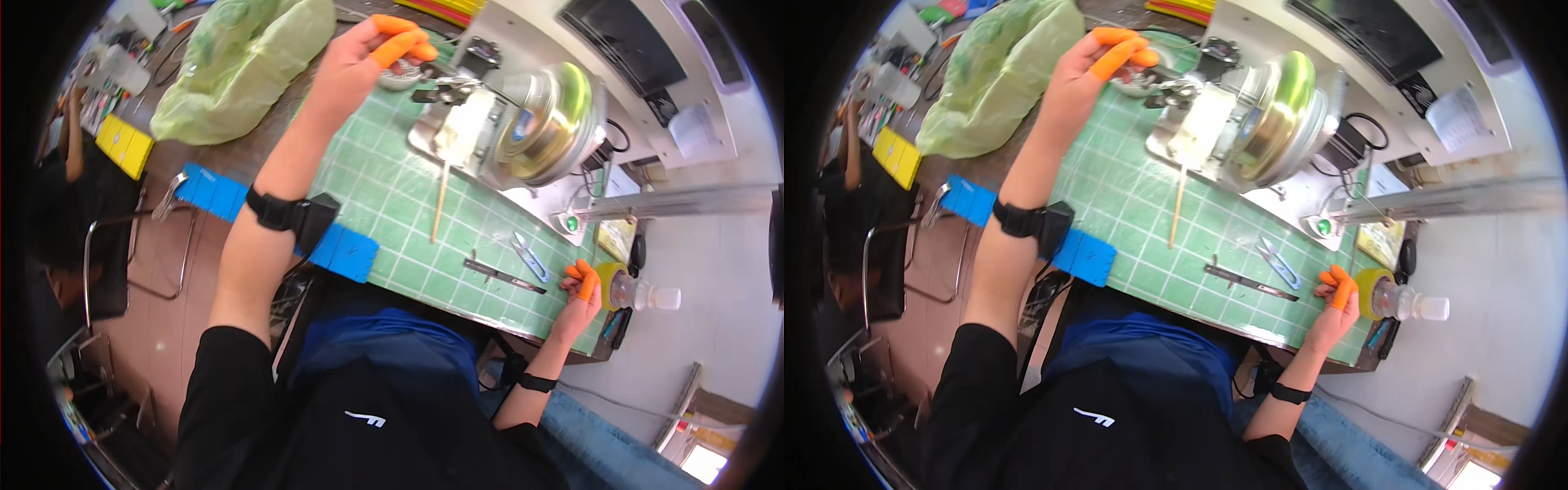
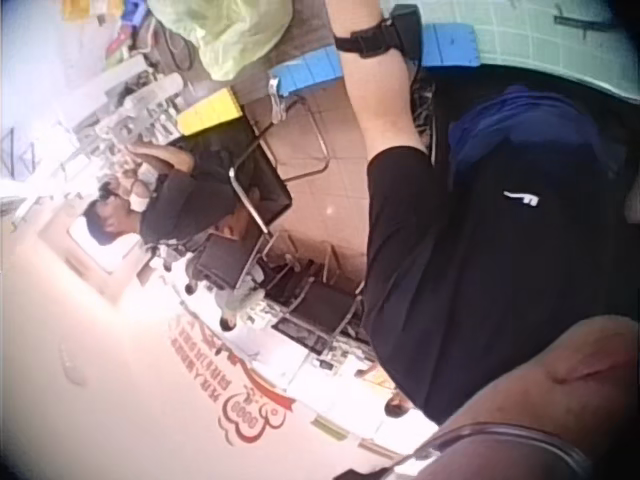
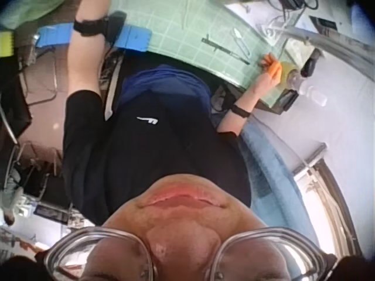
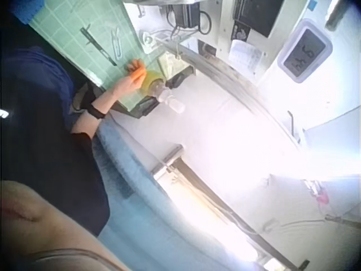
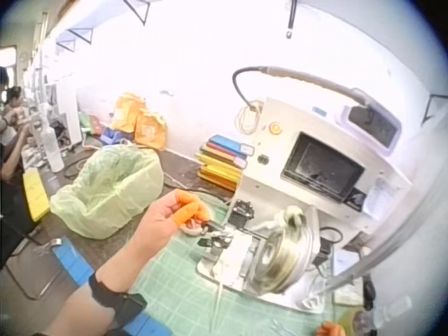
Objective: The worker uses glue and a manual press to assemble small parts, then organizes them onto a blue storage strip.
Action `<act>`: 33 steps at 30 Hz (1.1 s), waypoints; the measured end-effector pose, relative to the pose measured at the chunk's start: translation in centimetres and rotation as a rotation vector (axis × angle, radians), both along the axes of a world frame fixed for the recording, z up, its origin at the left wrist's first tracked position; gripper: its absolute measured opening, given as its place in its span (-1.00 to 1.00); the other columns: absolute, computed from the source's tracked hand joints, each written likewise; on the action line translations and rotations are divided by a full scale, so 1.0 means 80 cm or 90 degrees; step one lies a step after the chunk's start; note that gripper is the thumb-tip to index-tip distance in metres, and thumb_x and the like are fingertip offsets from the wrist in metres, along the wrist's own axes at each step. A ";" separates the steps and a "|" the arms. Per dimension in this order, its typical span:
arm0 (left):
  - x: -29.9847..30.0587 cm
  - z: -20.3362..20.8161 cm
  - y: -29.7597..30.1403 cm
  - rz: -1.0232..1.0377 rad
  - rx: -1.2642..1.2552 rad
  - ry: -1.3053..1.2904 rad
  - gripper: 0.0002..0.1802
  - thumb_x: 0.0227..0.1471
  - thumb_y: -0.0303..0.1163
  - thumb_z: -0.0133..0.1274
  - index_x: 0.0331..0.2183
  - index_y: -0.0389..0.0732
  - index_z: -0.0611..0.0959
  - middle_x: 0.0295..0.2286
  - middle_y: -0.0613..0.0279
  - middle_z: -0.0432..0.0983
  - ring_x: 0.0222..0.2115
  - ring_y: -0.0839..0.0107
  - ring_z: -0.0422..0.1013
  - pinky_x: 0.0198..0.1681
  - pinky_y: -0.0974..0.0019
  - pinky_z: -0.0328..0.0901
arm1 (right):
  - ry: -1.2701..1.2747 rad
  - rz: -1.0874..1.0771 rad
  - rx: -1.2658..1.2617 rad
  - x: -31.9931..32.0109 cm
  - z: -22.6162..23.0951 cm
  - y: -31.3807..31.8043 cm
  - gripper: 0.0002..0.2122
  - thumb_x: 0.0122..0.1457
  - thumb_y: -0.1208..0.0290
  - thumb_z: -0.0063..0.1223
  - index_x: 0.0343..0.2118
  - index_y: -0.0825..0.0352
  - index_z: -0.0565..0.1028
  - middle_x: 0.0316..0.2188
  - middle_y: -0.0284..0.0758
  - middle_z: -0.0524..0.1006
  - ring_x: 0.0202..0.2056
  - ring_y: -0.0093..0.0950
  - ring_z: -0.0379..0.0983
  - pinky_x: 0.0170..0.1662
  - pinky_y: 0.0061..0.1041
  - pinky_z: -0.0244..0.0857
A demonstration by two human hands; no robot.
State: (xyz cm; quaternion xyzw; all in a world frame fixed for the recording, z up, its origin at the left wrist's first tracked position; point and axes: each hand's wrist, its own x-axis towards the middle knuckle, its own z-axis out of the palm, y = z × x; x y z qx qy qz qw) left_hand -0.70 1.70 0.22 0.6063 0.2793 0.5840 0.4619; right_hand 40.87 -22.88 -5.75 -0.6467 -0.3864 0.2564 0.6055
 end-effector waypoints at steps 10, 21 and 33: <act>0.002 -0.004 0.001 -0.025 0.017 0.001 -0.74 0.31 -0.37 -0.02 -0.04 -0.27 0.59 -0.21 0.22 0.65 -0.26 0.59 0.47 -0.19 0.49 0.32 | 0.003 0.007 -0.002 -0.006 0.005 -0.003 -0.71 0.43 0.38 -0.17 -0.05 0.49 0.52 -0.28 -0.24 0.58 -0.39 -0.61 0.42 -0.27 -0.62 0.32; 0.005 0.003 -0.001 0.000 0.003 -0.002 -0.77 0.30 -0.39 -0.01 -0.09 -0.28 0.61 -0.23 0.22 0.64 -0.33 0.60 0.42 -0.19 0.49 0.31 | 0.002 -0.003 0.002 -0.008 0.006 -0.005 -0.70 0.43 0.36 -0.17 -0.06 0.49 0.52 -0.29 -0.24 0.58 -0.40 -0.62 0.41 -0.26 -0.64 0.31; 0.006 0.006 -0.002 -0.006 0.017 -0.002 -0.76 0.31 -0.41 -0.04 -0.07 -0.29 0.60 -0.22 0.21 0.64 -0.31 0.60 0.43 -0.20 0.50 0.31 | -0.004 0.019 -0.008 -0.004 0.006 -0.007 -0.69 0.44 0.35 -0.18 -0.03 0.50 0.51 -0.27 -0.27 0.56 -0.38 -0.61 0.39 -0.24 -0.62 0.32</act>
